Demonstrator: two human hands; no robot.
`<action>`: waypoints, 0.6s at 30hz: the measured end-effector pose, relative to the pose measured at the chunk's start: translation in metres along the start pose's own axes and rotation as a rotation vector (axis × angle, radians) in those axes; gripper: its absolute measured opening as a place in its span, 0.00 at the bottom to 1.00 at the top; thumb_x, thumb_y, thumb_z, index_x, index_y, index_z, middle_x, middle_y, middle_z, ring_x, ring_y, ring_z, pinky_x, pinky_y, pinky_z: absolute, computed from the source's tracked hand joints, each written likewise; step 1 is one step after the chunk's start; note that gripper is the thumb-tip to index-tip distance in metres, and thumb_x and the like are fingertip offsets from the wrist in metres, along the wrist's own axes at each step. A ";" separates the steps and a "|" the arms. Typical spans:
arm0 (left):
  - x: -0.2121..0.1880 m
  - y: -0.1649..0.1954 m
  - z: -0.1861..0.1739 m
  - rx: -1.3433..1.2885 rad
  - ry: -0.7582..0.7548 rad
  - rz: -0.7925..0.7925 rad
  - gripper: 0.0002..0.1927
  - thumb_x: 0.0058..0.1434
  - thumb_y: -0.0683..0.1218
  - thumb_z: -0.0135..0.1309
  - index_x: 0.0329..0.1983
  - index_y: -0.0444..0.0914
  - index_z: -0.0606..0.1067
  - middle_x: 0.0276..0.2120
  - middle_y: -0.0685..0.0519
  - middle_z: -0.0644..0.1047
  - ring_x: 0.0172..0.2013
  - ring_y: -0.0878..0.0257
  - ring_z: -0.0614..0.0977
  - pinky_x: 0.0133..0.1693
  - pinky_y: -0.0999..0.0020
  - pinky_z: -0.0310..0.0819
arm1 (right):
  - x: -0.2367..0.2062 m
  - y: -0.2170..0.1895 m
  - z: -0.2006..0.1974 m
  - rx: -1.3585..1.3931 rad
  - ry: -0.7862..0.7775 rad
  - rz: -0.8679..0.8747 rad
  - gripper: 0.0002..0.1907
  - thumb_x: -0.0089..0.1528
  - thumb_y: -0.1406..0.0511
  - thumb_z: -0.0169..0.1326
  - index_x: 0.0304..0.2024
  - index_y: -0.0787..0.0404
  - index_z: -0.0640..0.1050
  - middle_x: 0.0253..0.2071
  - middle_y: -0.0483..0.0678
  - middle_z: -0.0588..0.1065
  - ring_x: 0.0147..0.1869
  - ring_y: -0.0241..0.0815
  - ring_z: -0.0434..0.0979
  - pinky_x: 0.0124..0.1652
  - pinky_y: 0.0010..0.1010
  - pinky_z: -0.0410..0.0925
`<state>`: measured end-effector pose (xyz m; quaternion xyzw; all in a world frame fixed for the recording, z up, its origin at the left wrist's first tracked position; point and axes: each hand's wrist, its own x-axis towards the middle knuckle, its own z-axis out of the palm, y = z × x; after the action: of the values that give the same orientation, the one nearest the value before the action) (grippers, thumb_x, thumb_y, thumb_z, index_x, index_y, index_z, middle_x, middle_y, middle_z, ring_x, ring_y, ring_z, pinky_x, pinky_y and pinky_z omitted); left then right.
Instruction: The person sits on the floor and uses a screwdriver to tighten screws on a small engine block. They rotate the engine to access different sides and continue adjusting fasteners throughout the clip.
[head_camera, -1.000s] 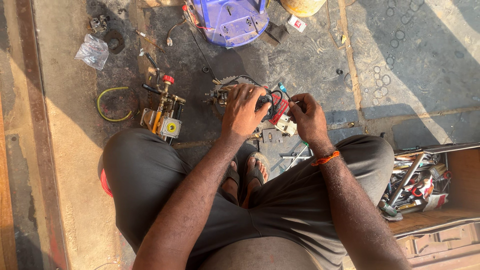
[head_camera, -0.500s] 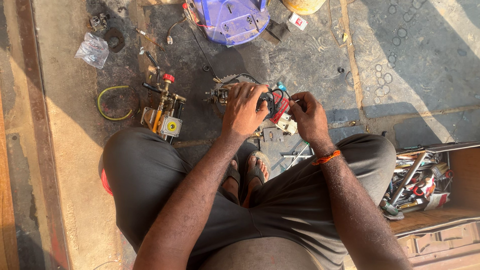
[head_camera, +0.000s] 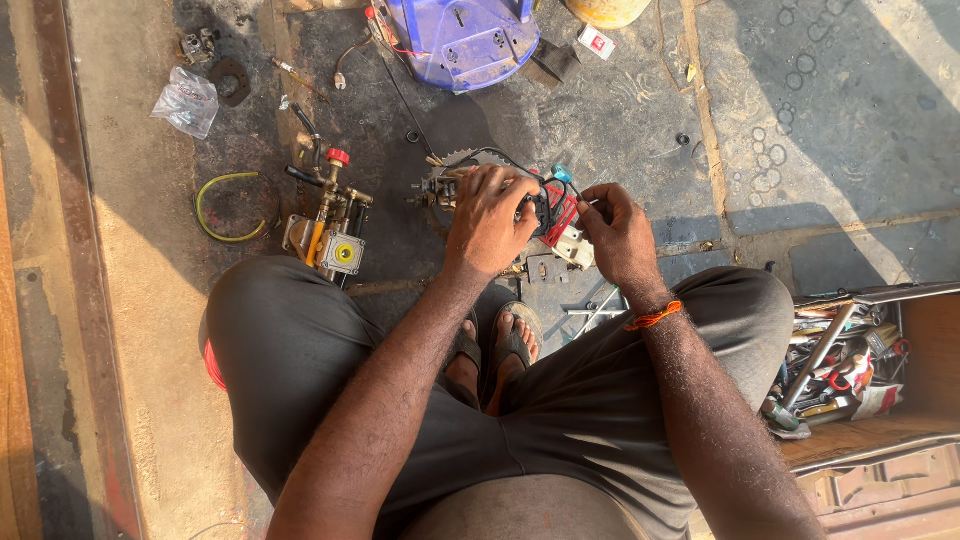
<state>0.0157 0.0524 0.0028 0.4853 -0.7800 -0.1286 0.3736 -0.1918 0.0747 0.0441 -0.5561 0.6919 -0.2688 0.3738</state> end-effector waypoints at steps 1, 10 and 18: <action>-0.001 0.000 0.001 0.023 -0.009 0.001 0.12 0.62 0.42 0.59 0.47 0.44 0.72 0.46 0.50 0.74 0.58 0.49 0.74 0.65 0.40 0.64 | 0.000 0.000 0.000 0.002 0.001 -0.003 0.13 0.71 0.62 0.52 0.53 0.64 0.75 0.37 0.47 0.81 0.41 0.33 0.82 0.42 0.29 0.76; -0.002 -0.004 0.004 -0.050 -0.012 -0.042 0.12 0.66 0.46 0.61 0.45 0.42 0.70 0.45 0.51 0.73 0.58 0.51 0.75 0.67 0.40 0.65 | -0.004 -0.004 -0.001 -0.017 -0.009 0.017 0.13 0.71 0.61 0.52 0.54 0.63 0.76 0.36 0.47 0.81 0.40 0.33 0.82 0.42 0.30 0.75; -0.002 -0.004 0.006 0.051 -0.015 -0.002 0.11 0.63 0.44 0.59 0.47 0.44 0.72 0.46 0.49 0.74 0.58 0.48 0.74 0.66 0.40 0.64 | -0.002 -0.003 -0.001 -0.009 -0.005 -0.005 0.13 0.71 0.62 0.52 0.53 0.63 0.76 0.35 0.46 0.80 0.40 0.32 0.82 0.41 0.28 0.75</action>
<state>0.0146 0.0508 -0.0043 0.4946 -0.7853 -0.1125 0.3550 -0.1905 0.0757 0.0471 -0.5602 0.6907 -0.2653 0.3725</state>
